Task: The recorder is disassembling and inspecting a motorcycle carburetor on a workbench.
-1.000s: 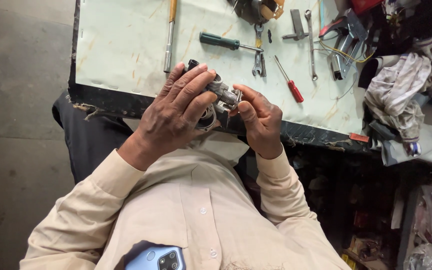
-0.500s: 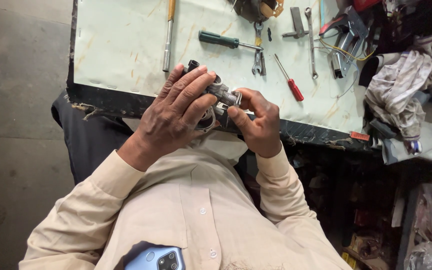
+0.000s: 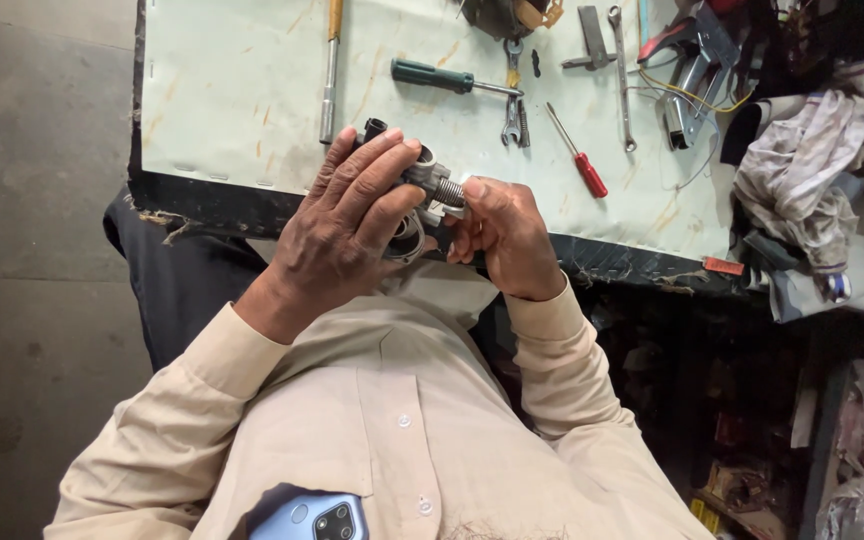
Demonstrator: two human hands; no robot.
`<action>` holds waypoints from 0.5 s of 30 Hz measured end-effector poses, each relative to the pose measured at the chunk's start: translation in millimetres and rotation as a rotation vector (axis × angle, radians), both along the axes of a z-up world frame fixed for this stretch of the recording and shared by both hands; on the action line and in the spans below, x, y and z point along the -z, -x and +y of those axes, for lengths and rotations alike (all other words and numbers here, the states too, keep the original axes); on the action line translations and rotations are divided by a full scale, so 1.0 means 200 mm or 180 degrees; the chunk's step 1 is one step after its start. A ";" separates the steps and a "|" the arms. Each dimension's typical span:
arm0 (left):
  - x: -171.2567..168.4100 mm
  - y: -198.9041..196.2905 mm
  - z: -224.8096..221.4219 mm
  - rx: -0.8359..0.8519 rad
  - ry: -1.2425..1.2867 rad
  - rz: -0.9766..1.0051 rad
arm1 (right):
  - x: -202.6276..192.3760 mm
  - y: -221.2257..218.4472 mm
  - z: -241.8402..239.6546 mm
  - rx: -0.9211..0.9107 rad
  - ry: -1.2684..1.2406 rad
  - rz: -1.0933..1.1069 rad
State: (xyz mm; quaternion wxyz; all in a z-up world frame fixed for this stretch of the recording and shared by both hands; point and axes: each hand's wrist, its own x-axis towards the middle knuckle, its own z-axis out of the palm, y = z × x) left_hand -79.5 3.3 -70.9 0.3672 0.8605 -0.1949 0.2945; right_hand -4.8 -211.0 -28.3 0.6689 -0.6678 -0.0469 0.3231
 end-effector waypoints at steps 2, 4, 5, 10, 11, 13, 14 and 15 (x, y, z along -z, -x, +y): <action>0.00 0.00 0.00 0.0000 0.0009 0.0006 | 0.00 0.00 0.00 0.0023 0.0060 -0.0013; 0.00 0.01 0.00 -0.0008 0.0033 0.0040 | 0.02 0.00 0.01 0.0100 0.0008 0.0082; 0.01 0.01 0.00 -0.0009 0.0031 0.0037 | 0.03 -0.01 0.00 0.0099 0.0007 0.0078; -0.01 0.00 -0.01 -0.0062 0.0129 0.0030 | 0.04 -0.02 0.00 0.0105 -0.0171 0.0566; -0.05 0.01 -0.02 -0.0056 0.0128 0.0025 | 0.02 -0.02 0.01 0.0110 -0.0173 0.0561; -0.13 0.01 -0.04 -0.0154 0.0340 0.0138 | -0.02 -0.01 0.03 0.0021 0.0104 0.0052; -0.14 0.02 -0.05 -0.0151 0.0336 0.0142 | -0.03 -0.01 0.04 0.0023 0.0100 0.0056; -0.14 0.02 -0.05 -0.0277 0.0347 0.0237 | -0.05 -0.01 0.05 -0.0076 0.0148 -0.0092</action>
